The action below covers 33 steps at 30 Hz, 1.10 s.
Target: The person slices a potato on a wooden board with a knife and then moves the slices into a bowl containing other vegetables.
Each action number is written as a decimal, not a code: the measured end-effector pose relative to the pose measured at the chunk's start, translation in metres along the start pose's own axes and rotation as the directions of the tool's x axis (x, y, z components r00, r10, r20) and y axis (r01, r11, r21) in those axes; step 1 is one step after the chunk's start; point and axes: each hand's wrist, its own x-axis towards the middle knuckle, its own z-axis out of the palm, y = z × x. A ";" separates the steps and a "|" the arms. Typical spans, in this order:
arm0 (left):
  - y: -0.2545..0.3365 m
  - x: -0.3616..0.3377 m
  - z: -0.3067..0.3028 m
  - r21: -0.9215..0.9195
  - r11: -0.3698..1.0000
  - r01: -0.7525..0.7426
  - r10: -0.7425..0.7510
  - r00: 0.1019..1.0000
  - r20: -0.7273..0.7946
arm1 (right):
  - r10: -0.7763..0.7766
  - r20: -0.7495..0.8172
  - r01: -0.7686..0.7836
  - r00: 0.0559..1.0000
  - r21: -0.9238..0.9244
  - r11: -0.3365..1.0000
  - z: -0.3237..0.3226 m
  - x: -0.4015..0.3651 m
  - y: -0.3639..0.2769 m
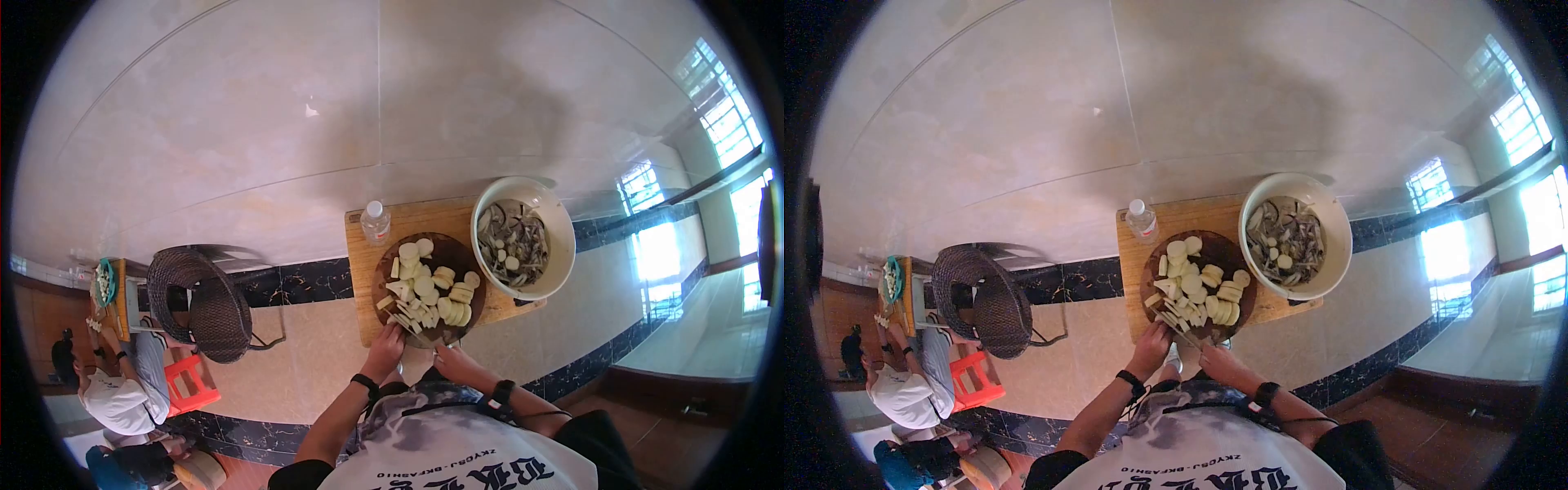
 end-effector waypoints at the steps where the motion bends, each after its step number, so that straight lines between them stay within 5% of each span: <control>1: 0.000 -0.001 0.001 0.008 1.000 0.000 0.000 1.000 0.002 | 0.094 0.000 -0.094 0.996 0.013 0.996 0.010 0.004 0.002; 5: -0.003 -0.006 0.004 0.035 0.999 0.015 -0.016 0.999 0.028 | 0.196 -0.037 -0.196 0.980 0.004 0.981 0.018 0.001 -0.007; 10: -0.001 -0.003 -0.002 0.023 1.000 -0.001 0.000 0.999 0.046 | 0.016 -0.051 -0.018 0.999 -0.044 0.999 -0.001 -0.015 -0.008; 14: 0.000 -0.006 -0.003 0.046 0.999 0.004 -0.007 0.998 0.063 | 0.116 -0.123 -0.107 0.986 0.083 0.991 0.007 -0.021 -0.003; 18: -0.004 -0.008 0.003 0.083 0.996 -0.039 0.034 0.998 0.050 | 0.022 -0.092 -0.016 0.996 0.065 0.998 -0.011 -0.021 -0.024; 33: 0.002 -0.003 -0.009 0.074 0.997 -0.005 -0.001 0.997 0.080 | 0.131 -0.055 -0.127 0.990 0.062 0.990 0.009 -0.021 -0.012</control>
